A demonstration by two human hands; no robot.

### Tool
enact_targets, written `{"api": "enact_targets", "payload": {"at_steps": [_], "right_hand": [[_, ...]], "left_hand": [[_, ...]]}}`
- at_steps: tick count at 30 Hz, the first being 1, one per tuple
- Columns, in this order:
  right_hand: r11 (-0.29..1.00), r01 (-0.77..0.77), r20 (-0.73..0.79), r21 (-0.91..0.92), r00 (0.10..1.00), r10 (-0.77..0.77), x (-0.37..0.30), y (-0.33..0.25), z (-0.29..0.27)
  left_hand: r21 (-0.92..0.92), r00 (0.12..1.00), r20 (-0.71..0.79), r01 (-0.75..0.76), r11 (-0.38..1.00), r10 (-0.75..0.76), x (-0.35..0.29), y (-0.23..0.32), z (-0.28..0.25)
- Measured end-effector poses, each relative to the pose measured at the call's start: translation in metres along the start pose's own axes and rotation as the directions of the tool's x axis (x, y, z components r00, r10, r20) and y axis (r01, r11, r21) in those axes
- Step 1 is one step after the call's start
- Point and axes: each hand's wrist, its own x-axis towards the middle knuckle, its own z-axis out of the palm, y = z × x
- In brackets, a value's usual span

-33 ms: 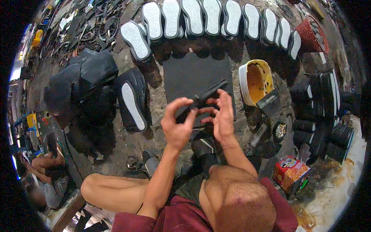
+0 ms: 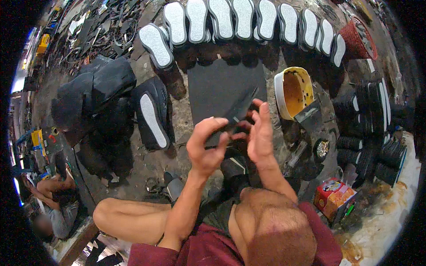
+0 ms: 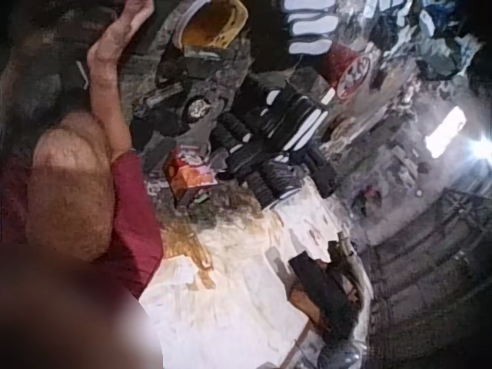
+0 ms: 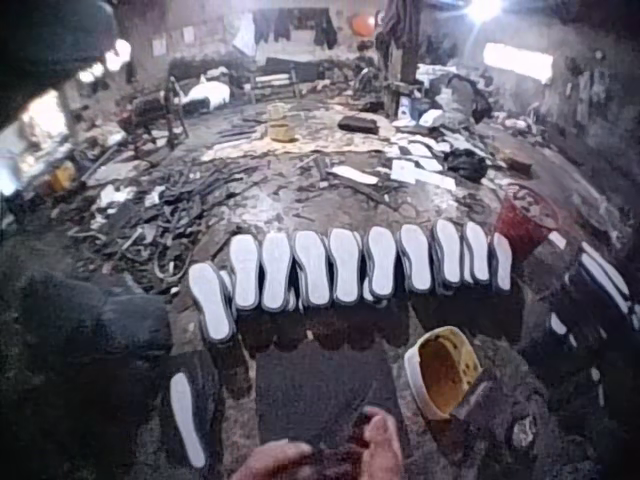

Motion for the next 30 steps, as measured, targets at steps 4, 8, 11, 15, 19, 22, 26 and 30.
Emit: {"api": "enact_targets", "payload": {"at_steps": [4,8,11,15,19,22,26,30], "right_hand": [[0.997,0.078,0.095,0.003,0.992,-0.078,-0.012,-0.032,0.018],[0.992,0.121,0.149,-0.027,0.982,-0.116,-0.007,-0.035,0.024],[0.993,0.115,0.175,-0.038,0.979,-0.107,-0.007,-0.031,0.026],[0.997,0.073,0.129,-0.022,0.989,-0.069,-0.011,-0.031,0.022],[0.972,0.216,0.211,-0.093,0.958,-0.193,-0.007,-0.027,0.012],[0.974,0.166,0.152,-0.153,0.978,-0.143,0.0,-0.022,0.007],[0.943,0.236,0.154,-0.236,0.967,-0.204,0.002,-0.024,0.01],[0.621,0.591,0.374,-0.516,0.807,-0.458,-0.017,-0.023,0.017]], "left_hand": [[0.331,0.942,0.073,-0.334,0.883,0.329,0.006,0.044,-0.018],[-0.43,0.862,-0.297,0.264,0.863,-0.411,-0.007,0.055,-0.005],[-0.738,0.669,0.053,0.526,0.422,-0.741,-0.008,0.044,-0.004],[-0.766,0.529,0.176,0.603,0.221,-0.83,-0.003,0.029,-0.01],[-0.744,0.533,0.164,0.619,0.25,-0.83,-0.003,0.034,-0.005],[-0.641,0.683,0.061,0.585,0.496,-0.728,-0.006,0.04,-0.001],[-0.521,0.77,0.037,0.559,0.645,-0.638,-0.001,0.04,-0.011],[-0.067,0.872,-0.101,0.474,0.878,-0.478,-0.003,0.046,-0.019]]}}
